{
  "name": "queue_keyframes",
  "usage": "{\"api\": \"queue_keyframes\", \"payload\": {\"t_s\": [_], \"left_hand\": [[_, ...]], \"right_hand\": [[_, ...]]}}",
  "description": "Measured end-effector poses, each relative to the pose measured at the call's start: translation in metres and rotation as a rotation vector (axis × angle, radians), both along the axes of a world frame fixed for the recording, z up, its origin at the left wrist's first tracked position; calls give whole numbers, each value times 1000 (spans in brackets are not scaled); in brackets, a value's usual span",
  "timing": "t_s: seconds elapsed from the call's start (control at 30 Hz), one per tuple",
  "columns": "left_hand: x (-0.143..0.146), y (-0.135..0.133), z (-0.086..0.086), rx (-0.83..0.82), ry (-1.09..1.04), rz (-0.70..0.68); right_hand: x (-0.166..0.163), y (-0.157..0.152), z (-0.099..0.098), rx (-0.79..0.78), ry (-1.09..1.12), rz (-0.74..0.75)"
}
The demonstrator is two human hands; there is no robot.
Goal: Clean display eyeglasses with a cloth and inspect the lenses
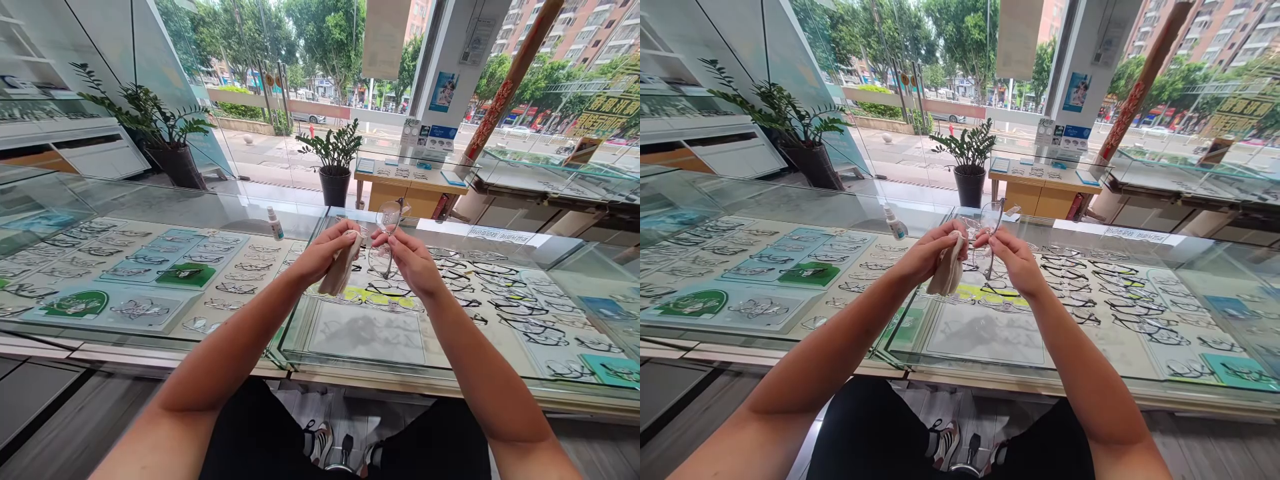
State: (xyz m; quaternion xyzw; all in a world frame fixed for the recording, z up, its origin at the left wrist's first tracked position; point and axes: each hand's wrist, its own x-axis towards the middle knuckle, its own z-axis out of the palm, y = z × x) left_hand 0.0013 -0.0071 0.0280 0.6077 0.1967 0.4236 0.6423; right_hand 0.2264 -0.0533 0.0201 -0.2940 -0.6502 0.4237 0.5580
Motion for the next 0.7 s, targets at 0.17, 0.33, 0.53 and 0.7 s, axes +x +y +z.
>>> {"api": "queue_keyframes", "payload": {"t_s": [0.17, 0.33, 0.53, 0.7], "left_hand": [[4, -6, -1, 87, 44, -29], [9, -9, -3, 118, 92, -29], [10, -7, -9, 91, 104, -40], [14, -8, -10, 131, 124, -1]], "right_hand": [[-2, 0, -2, 20, 31, -33], [-11, -3, -2, 32, 72, -43], [-21, -9, 1, 27, 140, -43], [-23, -15, 5, 1, 157, -89]]}}
